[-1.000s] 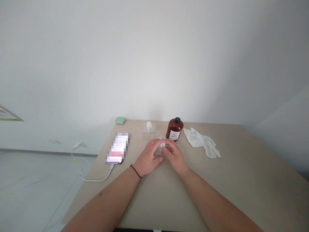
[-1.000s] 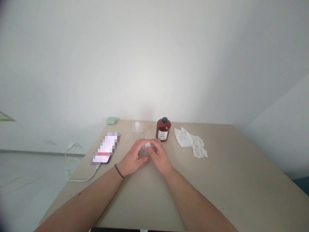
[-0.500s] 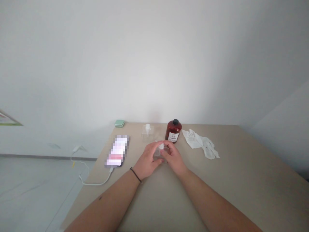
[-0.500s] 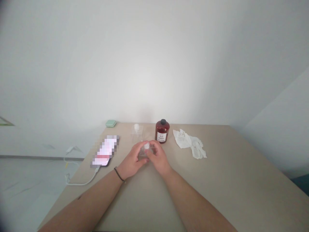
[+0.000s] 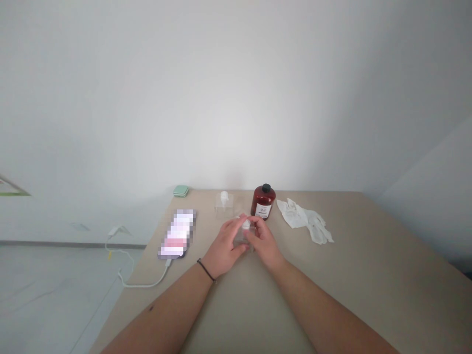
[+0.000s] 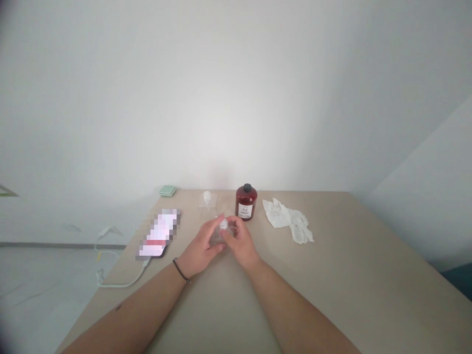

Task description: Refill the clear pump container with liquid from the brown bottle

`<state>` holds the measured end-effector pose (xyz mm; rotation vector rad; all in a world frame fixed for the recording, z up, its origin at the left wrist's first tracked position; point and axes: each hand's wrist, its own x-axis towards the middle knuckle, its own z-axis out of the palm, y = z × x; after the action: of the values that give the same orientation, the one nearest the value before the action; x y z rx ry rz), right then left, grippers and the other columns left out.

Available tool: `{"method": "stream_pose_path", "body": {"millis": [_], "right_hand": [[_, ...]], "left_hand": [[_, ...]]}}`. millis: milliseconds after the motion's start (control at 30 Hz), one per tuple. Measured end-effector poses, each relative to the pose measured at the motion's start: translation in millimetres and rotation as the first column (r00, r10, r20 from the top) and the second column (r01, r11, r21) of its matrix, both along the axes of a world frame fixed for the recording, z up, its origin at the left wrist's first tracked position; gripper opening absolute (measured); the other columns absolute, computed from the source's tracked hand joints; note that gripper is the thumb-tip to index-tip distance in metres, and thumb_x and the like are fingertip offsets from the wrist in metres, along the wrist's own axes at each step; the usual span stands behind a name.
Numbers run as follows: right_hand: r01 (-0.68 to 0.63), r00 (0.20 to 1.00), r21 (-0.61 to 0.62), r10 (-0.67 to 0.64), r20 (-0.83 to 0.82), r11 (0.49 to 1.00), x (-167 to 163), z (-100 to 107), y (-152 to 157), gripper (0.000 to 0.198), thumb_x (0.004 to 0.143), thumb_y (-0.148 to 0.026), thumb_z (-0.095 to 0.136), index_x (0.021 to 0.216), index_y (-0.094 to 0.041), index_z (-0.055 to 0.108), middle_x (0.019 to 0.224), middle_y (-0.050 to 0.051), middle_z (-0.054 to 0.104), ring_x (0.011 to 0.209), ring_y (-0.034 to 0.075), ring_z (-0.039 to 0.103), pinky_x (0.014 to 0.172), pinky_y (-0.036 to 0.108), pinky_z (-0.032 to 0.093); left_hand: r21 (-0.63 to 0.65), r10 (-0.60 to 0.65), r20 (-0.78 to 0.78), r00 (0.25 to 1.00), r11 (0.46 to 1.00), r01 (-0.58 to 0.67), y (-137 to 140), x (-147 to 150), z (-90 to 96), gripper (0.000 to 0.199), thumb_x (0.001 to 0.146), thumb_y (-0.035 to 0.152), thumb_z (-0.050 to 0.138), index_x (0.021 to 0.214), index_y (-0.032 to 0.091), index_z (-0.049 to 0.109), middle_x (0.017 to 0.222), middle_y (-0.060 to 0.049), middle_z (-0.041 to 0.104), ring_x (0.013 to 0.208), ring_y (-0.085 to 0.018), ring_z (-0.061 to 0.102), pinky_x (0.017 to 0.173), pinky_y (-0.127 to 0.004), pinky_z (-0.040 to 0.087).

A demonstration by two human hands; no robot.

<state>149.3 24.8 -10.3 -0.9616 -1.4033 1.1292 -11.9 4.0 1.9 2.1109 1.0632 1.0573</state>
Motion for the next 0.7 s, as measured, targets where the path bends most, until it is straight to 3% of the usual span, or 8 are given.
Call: {"method": "stream_pose_path", "body": {"millis": [467, 700], "right_hand": [[0.037, 0.999, 0.032, -0.037, -0.005, 0.999, -2.6, -0.8, -0.1, 0.025, 0.077, -0.036, 0.070, 0.093, -0.024, 0.056, 0.096, 0.002, 0.062, 0.089, 0.020, 0.058, 0.085, 0.037, 0.046], [-0.023, 1.000, 0.117, 0.021, 0.019, 0.993, -2.1, 2.0, -2.8, 0.017, 0.080, -0.032, 0.066, 0.093, -0.024, 0.060, 0.103, 0.003, 0.062, 0.100, 0.022, 0.058, 0.091, 0.039, 0.044]], "left_hand": [[-0.020, 0.038, -0.032, 0.999, 0.999, -0.038, -2.7, 0.1, 4.4, 0.072, 0.084, 0.015, 0.061, 0.149, 0.027, 0.032, 0.148, -0.010, 0.045, 0.139, -0.027, 0.038, 0.118, -0.053, 0.032], [0.007, 0.039, -0.028, 0.999, 0.999, -0.039, -3.3, -0.3, 4.9, 0.078, 0.077, 0.010, 0.065, 0.147, 0.026, 0.035, 0.148, -0.010, 0.043, 0.142, -0.028, 0.033, 0.118, -0.053, 0.031]]}}
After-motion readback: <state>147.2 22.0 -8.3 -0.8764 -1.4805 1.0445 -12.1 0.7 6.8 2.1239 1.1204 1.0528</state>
